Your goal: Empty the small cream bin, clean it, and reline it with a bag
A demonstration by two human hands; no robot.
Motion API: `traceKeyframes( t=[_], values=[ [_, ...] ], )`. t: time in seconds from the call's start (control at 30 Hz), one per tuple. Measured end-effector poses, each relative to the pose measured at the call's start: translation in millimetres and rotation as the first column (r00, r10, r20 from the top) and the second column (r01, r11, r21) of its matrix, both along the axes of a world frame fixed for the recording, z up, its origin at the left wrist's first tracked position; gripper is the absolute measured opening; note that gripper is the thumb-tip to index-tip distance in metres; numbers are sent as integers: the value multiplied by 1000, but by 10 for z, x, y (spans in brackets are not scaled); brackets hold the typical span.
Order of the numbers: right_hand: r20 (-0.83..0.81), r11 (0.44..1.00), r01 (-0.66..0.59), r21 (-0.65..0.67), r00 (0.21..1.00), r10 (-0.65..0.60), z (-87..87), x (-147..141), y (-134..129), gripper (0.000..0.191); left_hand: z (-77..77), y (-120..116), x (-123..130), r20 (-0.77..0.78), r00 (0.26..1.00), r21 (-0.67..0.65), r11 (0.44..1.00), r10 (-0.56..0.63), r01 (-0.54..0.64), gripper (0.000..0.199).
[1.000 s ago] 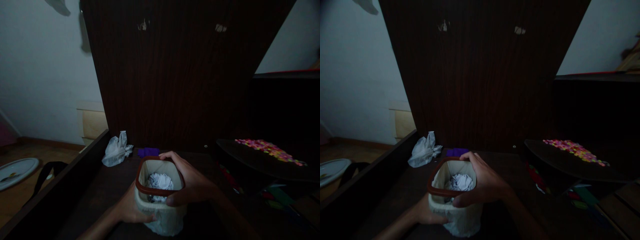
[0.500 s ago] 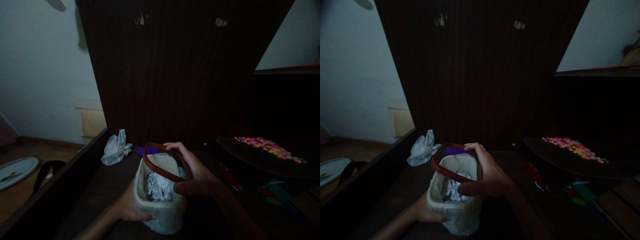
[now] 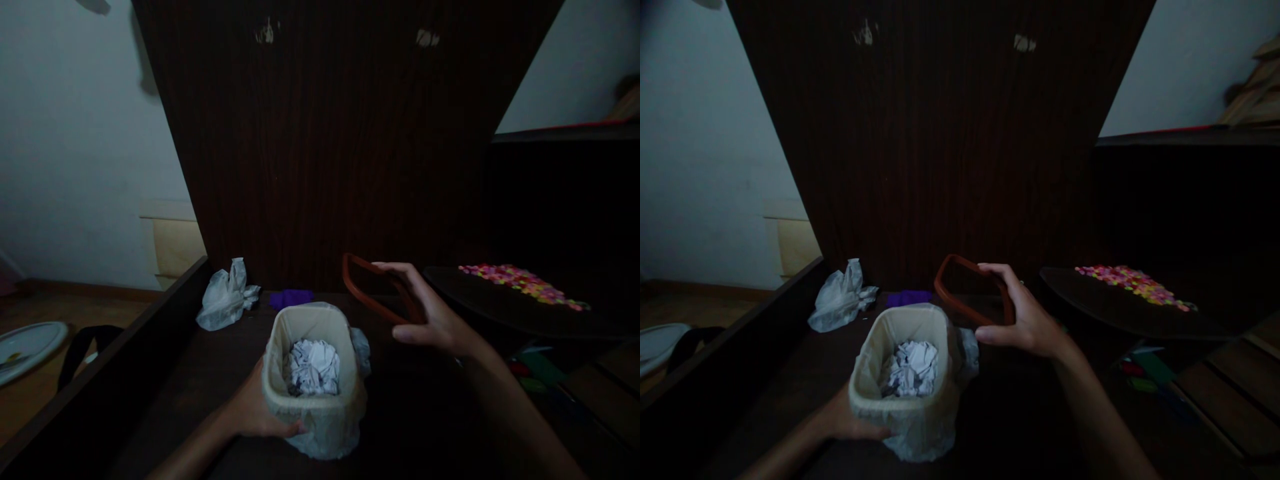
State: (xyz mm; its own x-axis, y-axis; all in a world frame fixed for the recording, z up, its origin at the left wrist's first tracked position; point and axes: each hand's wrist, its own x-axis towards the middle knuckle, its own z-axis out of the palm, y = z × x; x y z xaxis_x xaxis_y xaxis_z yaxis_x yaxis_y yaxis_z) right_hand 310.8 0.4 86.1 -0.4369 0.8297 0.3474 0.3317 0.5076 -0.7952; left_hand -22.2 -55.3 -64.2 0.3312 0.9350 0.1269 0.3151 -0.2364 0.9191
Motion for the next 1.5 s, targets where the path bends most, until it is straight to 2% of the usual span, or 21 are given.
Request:
traceKeyframes(
  t=[0.1, 0.3, 0.43, 0.63, 0.77, 0.93, 1.0, 1.1, 1.23, 1.3, 1.33, 1.4, 1.5],
  values=[
    [184, 997, 70, -17, 981, -66, -154, 215, 113, 95, 2, 0, 6, -11, 1000, 10, 1000, 0, 0, 127],
    [430, 984, 111, -136, 902, -43, -545, 550, 342, 106, 8, -10, 36, 49, 999, 48, 999, -3, 1, 132],
    [467, 969, 120, -214, 884, -7, -721, 685, 449, 106, -5, -6, 40, 67, 998, 56, 998, -17, 13, 130],
    [532, 953, 157, -259, 847, 5, -881, 760, 580, 113, -33, -7, 10, 53, 999, 17, 1000, -9, 9, 129],
    [569, 944, 152, -292, 821, 43, -978, 782, 683, 124, -16, -14, 12, 62, 998, 13, 1000, -11, 10, 127],
    [613, 908, 202, -367, 787, 73, -1141, 796, 800, 151, 0, -20, 20, 44, 999, 14, 1000, -3, 3, 120],
    [608, 900, 197, -388, 789, 89, -1181, 792, 822, 157, 8, -23, 21, 42, 999, 27, 1000, -5, 4, 118],
    [600, 921, 150, -360, 793, 106, -1144, 748, 797, 155, 31, -27, 23, 43, 999, 43, 999, -11, 9, 121],
    [504, 953, 66, -295, 859, 96, -916, 552, 620, 137, 57, -24, 28, 49, 998, 49, 999, -26, 23, 125],
    [347, 960, -5, -280, 932, 106, -805, 382, 483, 123, 58, -21, 32, 56, 998, 53, 998, -39, 36, 125],
    [235, 958, -83, -276, 960, 151, -772, 282, 410, 121, 56, -20, 34, 62, 997, 55, 998, -45, 42, 126],
    [2, 936, -231, -267, 971, 241, -766, 61, 267, 124, 51, -22, 39, 71, 996, 58, 997, -55, 51, 125],
    [-218, 898, -355, -259, 928, 303, -878, -266, 73, 144, 46, -30, 44, 73, 996, 48, 998, -47, 43, 124]
  ],
)
